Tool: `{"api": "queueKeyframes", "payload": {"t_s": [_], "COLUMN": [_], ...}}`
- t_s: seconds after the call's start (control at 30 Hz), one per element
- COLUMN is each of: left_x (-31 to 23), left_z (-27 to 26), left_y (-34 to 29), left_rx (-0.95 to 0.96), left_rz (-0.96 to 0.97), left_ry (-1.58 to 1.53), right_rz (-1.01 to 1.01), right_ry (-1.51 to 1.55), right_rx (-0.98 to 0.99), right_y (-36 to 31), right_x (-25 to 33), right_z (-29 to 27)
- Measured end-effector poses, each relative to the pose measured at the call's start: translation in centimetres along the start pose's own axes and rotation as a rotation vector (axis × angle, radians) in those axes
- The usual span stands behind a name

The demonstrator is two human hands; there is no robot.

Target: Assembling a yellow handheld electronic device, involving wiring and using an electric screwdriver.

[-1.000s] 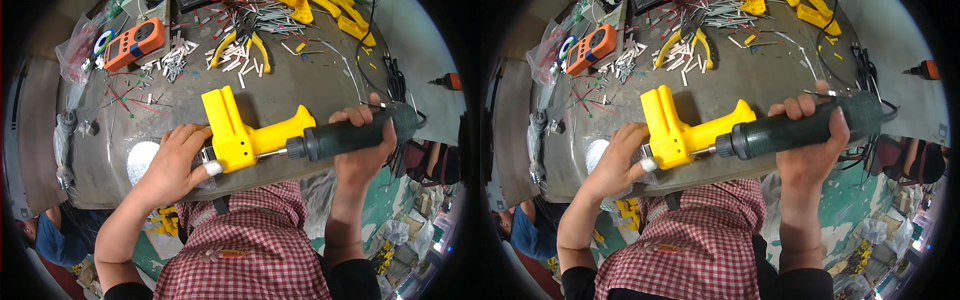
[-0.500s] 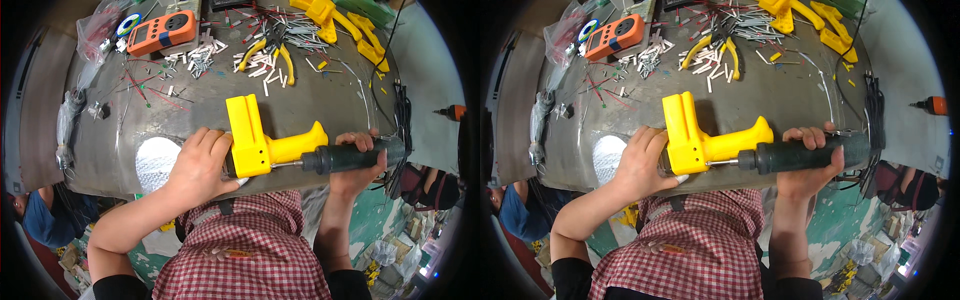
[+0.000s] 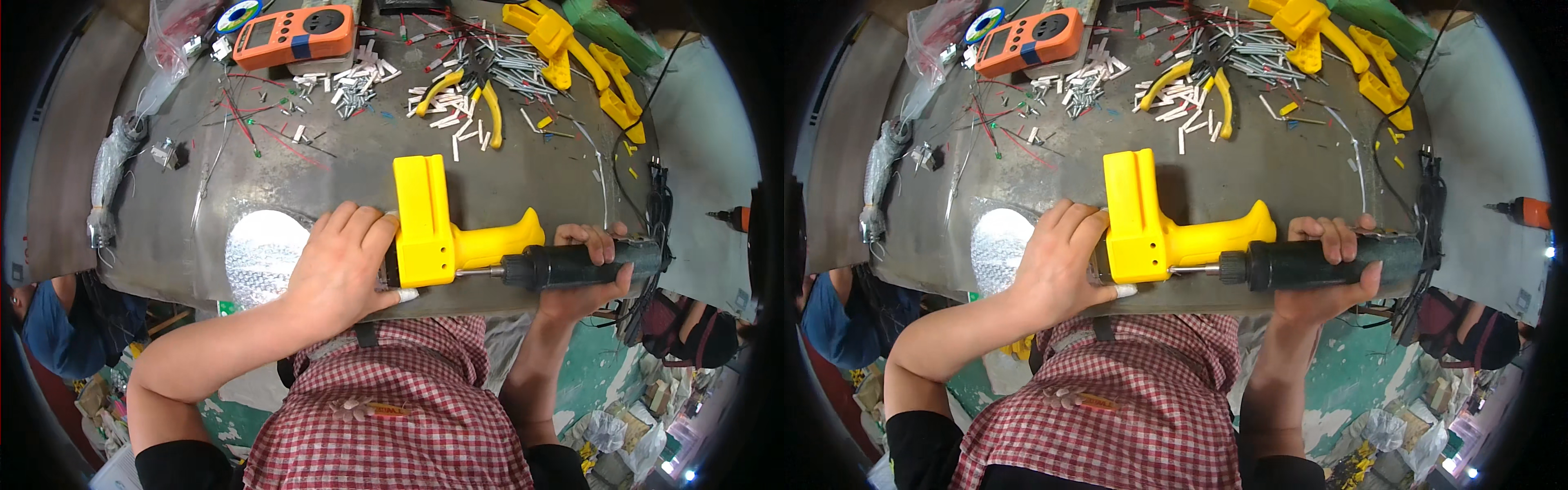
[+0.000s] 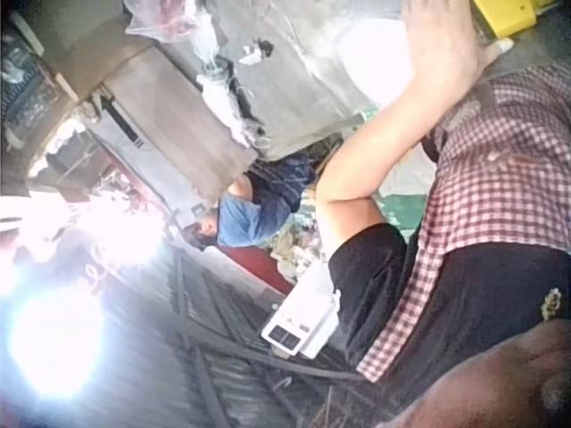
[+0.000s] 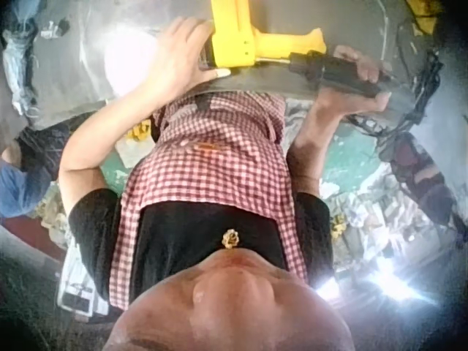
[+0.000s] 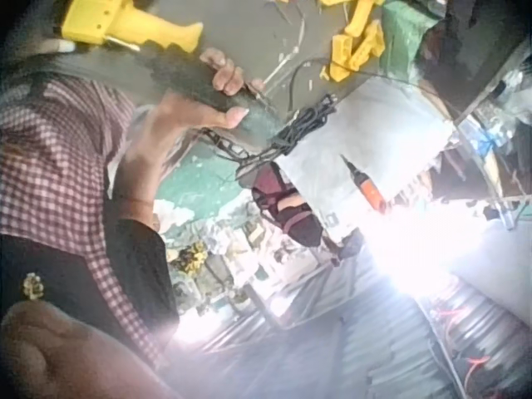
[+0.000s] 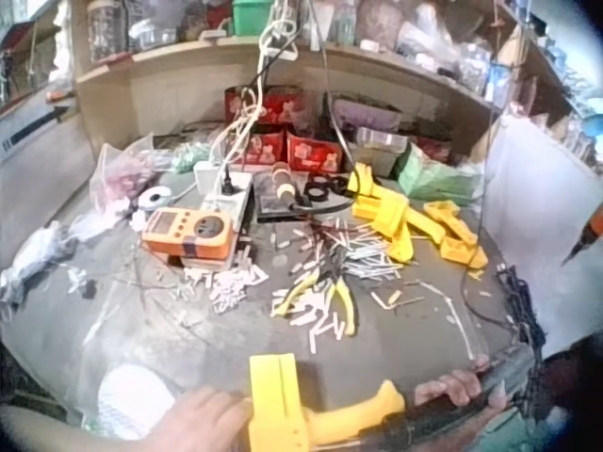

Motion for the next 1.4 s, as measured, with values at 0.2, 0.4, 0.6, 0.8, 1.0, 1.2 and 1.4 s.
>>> {"api": "queueKeyframes", "payload": {"t_s": [0.2,0.4,0.6,0.8,1.0,1.2,1.4], "left_x": [0.2,0.2,0.2,0.5,0.8,0.6,2.0], "left_z": [0.0,0.0,0.2,0.1,-0.2,-0.1,-0.8], "left_y": [0.2,0.0,-0.1,0.2,1.6,2.6,2.0], "left_rx": [-0.039,-0.037,-0.051,-0.036,-0.075,-0.198,-0.26], "left_rz": [-0.001,0.011,0.06,0.048,0.11,0.169,0.088], "left_ry": [-0.002,0.038,0.049,0.032,0.101,-0.059,-0.016], "right_rz": [-0.036,-0.001,-0.041,-0.056,-0.017,0.184,-0.184], "right_ry": [-0.053,-0.065,-0.128,-0.182,-0.149,-0.404,-0.725], "right_rx": [-0.134,-0.103,-0.116,-0.131,-0.066,-0.008,-0.007], "right_y": [-1.1,-0.9,-1.3,-1.5,-0.6,5.1,12.1], "right_x": [-0.1,-0.4,0.0,-0.2,-0.5,1.3,13.5], "right_z": [-1.1,-0.1,-0.2,0.0,0.4,0.7,-3.9]}}
Point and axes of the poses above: each hand's wrist, its own y-axis towards the middle knuckle, its own z-axis out of the palm, x = y × z, the point moved 6 cm from there along y, towards the middle knuckle, and after that the axes turned 13 degrees about -z, right-handed, at the moved point
